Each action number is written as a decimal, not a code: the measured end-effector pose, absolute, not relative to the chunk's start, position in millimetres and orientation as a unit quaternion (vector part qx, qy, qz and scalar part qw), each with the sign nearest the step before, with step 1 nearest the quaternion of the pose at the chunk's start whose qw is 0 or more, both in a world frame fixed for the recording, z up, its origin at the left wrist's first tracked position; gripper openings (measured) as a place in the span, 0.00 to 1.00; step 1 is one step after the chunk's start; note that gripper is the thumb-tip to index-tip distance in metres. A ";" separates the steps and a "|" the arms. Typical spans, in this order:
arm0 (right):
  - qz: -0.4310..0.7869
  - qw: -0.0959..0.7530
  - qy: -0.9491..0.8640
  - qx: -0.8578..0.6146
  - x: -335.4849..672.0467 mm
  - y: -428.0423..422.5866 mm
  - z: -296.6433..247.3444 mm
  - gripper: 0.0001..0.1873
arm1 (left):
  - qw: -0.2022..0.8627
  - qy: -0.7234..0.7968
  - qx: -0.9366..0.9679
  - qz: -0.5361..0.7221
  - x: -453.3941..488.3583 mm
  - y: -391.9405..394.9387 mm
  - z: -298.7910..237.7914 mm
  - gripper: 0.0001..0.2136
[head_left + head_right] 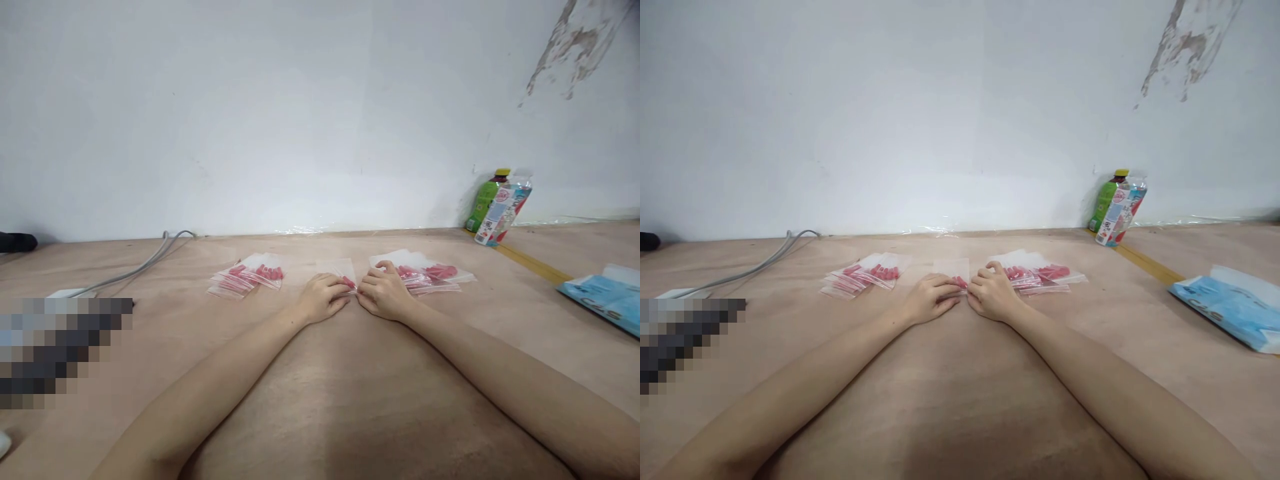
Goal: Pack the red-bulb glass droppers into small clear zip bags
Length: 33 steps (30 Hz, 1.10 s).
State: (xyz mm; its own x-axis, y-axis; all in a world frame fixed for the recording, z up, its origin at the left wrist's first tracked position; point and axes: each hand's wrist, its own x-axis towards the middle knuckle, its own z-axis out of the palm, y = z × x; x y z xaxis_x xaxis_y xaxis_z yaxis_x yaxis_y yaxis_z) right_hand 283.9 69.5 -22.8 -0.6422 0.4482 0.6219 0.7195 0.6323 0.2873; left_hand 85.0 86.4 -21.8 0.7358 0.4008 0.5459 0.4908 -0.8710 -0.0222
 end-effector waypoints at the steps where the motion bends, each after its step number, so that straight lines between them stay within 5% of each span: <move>1: -0.268 0.256 -0.866 -0.336 283.5 69.4 -23.0 0.11 | 0.094 -0.236 -0.929 -0.268 90.0 88.0 -23.1 0.08; 15: -0.287 0.264 -0.866 -0.313 281.8 70.7 -23.5 0.13 | 0.231 -0.197 -0.933 -0.194 105.5 95.2 -20.4 0.10; 33: -0.263 0.279 -0.860 -0.338 286.5 69.5 -22.6 0.10 | 0.261 -0.237 -0.919 -0.178 32.7 84.6 -10.3 0.12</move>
State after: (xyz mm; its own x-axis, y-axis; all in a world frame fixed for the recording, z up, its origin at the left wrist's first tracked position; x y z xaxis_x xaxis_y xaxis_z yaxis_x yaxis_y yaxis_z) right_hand 286.5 69.5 -22.6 -0.6164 0.4343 0.6568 0.7273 0.6338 0.2634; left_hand 32.7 84.6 -10.3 0.8243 0.3430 0.4504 0.5287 -0.7511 -0.3954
